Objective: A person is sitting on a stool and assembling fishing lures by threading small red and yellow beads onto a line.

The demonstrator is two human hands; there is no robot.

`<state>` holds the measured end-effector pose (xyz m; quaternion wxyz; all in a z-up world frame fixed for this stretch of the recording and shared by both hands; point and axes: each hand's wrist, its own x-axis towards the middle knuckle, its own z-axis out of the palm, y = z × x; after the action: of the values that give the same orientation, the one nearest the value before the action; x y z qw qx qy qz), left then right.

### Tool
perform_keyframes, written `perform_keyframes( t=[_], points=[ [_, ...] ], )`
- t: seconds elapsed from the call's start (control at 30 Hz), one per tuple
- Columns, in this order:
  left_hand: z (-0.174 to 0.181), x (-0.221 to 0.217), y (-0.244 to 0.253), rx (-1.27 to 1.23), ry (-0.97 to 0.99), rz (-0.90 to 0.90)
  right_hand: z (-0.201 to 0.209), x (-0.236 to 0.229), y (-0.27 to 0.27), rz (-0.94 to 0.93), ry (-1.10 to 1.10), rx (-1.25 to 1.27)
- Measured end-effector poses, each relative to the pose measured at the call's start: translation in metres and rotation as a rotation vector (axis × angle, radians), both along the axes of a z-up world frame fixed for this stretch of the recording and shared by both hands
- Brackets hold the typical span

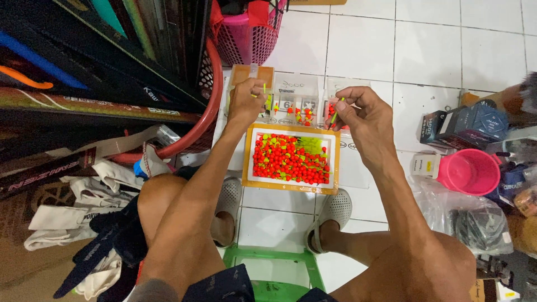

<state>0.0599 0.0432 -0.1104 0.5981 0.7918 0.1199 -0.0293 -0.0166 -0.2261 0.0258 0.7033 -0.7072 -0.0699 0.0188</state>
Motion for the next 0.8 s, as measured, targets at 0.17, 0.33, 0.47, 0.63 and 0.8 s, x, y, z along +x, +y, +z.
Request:
perform_keyframes(
  t=[0.17, 0.33, 0.47, 0.63, 0.8],
  points=[
    [-0.028, 0.004, 0.002, 0.167, 0.064, -0.02, -0.001, 0.0, -0.004, -0.003, 0.014, -0.001],
    [-0.036, 0.005, 0.002, 0.287, 0.085, -0.043, 0.0, 0.001, -0.004, 0.0, 0.018, -0.033],
    [-0.061, 0.013, 0.006, 0.29, 0.043, -0.082, -0.001, 0.002, -0.004, -0.003, 0.032, -0.049],
    [-0.022, 0.002, -0.003, 0.262, -0.02, -0.118, 0.004, -0.002, 0.002, -0.003, 0.054, -0.07],
    [0.063, -0.034, -0.046, -0.053, -0.14, -0.43, -0.012, 0.002, 0.002, 0.009, 0.008, -0.151]
  ],
)
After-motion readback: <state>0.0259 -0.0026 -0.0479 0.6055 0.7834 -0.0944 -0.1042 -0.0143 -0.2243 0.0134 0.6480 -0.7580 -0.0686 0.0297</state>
